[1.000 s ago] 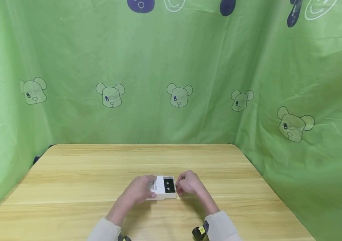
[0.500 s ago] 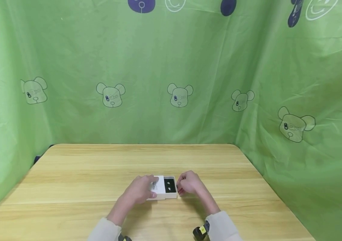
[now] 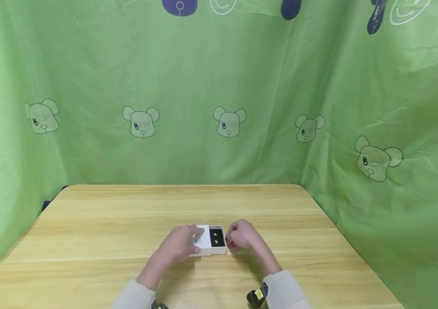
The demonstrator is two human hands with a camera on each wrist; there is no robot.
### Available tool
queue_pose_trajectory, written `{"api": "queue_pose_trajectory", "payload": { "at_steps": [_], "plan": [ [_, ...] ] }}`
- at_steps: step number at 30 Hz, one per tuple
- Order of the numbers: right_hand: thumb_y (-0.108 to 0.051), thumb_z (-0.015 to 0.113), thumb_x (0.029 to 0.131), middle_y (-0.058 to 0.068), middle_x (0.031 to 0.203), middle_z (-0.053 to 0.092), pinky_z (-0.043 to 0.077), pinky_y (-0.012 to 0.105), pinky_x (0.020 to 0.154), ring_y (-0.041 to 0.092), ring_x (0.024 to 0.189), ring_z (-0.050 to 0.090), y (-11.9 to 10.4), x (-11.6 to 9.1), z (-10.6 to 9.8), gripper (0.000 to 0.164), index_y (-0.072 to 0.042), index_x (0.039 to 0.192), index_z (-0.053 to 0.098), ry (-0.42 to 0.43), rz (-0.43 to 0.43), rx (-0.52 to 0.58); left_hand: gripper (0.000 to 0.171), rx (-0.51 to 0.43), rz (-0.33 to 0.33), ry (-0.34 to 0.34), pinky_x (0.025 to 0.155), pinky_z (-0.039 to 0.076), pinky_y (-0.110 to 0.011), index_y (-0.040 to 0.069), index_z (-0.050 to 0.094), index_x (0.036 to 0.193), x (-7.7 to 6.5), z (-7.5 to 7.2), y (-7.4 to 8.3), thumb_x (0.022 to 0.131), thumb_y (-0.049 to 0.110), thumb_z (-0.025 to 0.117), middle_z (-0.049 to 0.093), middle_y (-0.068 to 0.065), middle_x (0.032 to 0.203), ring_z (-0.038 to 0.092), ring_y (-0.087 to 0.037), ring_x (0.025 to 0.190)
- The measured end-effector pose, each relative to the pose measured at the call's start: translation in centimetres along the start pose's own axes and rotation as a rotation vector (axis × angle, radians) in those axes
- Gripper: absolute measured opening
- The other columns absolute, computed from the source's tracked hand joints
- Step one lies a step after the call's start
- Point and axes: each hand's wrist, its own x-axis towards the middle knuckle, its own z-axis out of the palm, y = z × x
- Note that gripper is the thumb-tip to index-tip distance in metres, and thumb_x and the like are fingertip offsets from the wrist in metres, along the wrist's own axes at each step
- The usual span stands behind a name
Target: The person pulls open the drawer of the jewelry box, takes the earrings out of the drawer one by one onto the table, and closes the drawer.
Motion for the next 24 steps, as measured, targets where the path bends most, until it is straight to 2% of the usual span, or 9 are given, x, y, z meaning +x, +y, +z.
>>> {"api": "queue_pose_trajectory", "payload": {
  "at_steps": [11,17,24],
  "plan": [
    [-0.001,0.057,0.096,0.016,0.085,0.071,0.064,0.034,0.067,0.024,0.071,0.069,-0.27,0.03,-0.24,0.013,0.005,0.093,0.069,-0.008,-0.002,-0.030,0.056,0.001,-0.011,-0.005,0.113,0.038,-0.066,0.011,0.065,0.134,-0.03,-0.17,0.09,0.080,0.010,0.082,0.051,-0.022,0.150,0.049,-0.052,0.134],
    [-0.005,0.059,0.096,0.017,0.085,0.070,0.064,0.034,0.066,0.024,0.071,0.069,-0.33,0.06,-0.22,0.015,0.005,0.090,0.068,0.010,-0.005,-0.031,0.057,-0.003,-0.004,-0.006,0.112,0.040,-0.065,0.010,0.065,0.134,-0.05,-0.22,0.04,0.080,0.009,0.082,0.052,-0.023,0.149,0.051,-0.051,0.132],
    [-0.009,0.060,0.097,0.015,0.082,0.071,0.062,0.034,0.064,0.025,0.070,0.069,-0.36,0.16,-0.33,0.015,0.003,0.090,0.068,0.036,-0.013,-0.091,0.057,-0.020,-0.008,-0.007,0.112,0.041,-0.063,0.010,0.065,0.134,-0.13,-0.35,0.17,0.080,0.009,0.082,0.052,-0.022,0.149,0.053,-0.050,0.131]
  ]
}}
